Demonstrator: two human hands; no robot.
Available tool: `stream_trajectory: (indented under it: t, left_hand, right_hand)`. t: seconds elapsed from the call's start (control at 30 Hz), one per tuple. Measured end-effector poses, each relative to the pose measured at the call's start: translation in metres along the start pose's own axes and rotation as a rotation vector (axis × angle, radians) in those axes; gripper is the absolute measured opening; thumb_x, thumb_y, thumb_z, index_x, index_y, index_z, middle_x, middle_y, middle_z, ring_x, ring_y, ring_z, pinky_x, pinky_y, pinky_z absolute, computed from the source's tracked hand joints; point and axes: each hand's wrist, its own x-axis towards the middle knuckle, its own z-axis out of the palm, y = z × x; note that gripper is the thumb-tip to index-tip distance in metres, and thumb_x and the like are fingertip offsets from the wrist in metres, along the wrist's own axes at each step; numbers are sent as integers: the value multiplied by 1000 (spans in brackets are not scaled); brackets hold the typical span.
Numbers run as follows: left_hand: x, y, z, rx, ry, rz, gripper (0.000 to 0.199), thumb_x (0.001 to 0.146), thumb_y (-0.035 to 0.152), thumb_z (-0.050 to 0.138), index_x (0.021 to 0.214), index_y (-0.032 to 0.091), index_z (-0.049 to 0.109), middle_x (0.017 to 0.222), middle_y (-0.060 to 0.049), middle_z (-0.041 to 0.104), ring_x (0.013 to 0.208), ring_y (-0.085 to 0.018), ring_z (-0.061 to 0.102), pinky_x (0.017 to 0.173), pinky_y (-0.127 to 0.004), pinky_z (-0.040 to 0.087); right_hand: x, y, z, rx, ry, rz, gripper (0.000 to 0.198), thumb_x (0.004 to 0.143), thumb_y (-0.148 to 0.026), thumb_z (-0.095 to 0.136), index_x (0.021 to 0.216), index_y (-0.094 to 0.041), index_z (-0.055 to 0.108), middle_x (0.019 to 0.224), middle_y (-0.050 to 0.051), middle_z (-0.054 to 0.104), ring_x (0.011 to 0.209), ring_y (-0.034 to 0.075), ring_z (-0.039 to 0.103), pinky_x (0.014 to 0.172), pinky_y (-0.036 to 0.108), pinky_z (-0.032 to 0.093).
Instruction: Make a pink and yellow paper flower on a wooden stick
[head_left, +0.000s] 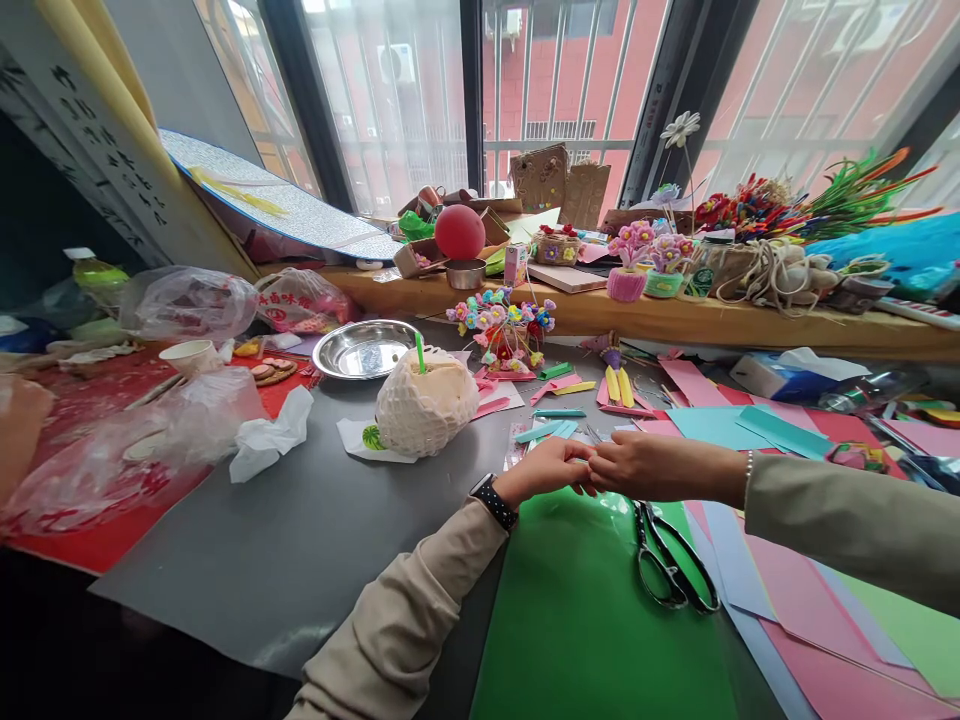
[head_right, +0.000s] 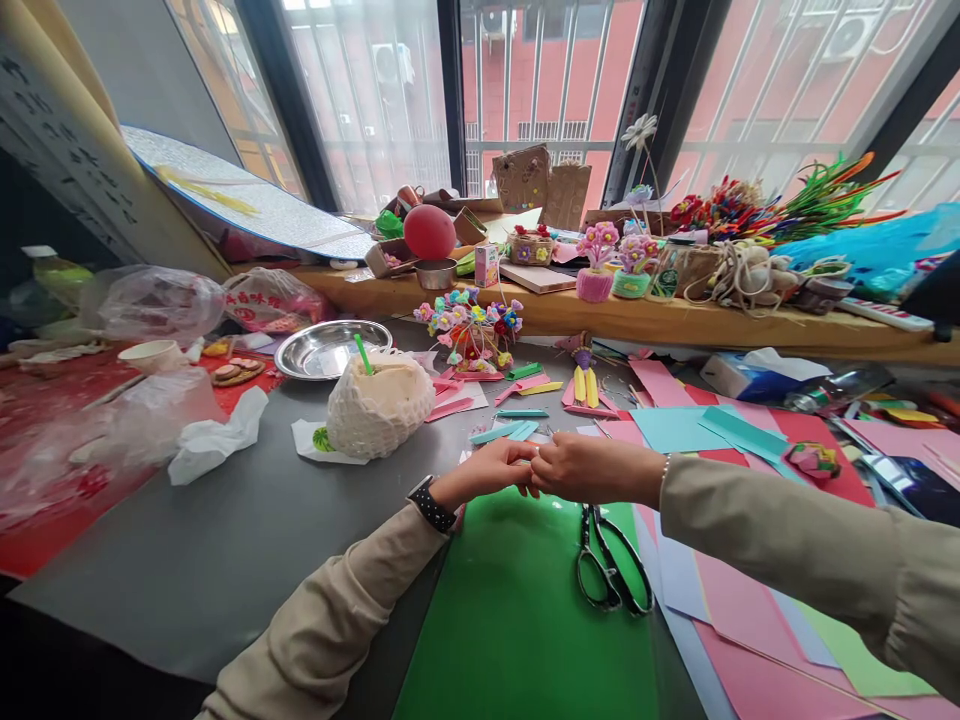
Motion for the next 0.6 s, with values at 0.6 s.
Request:
stream_trajectory:
  t: [0.6]
  left_hand:
    - [-4, -5, 13, 607, 636, 327, 24, 77, 10, 40, 92, 14, 58, 81, -5, 66, 71, -15, 61, 68, -27, 48]
  right_hand:
    - [11, -13, 26, 0, 197, 531, 17, 78, -5, 43, 72, -17, 52, 65, 1, 55, 56, 14, 44, 51, 29, 23]
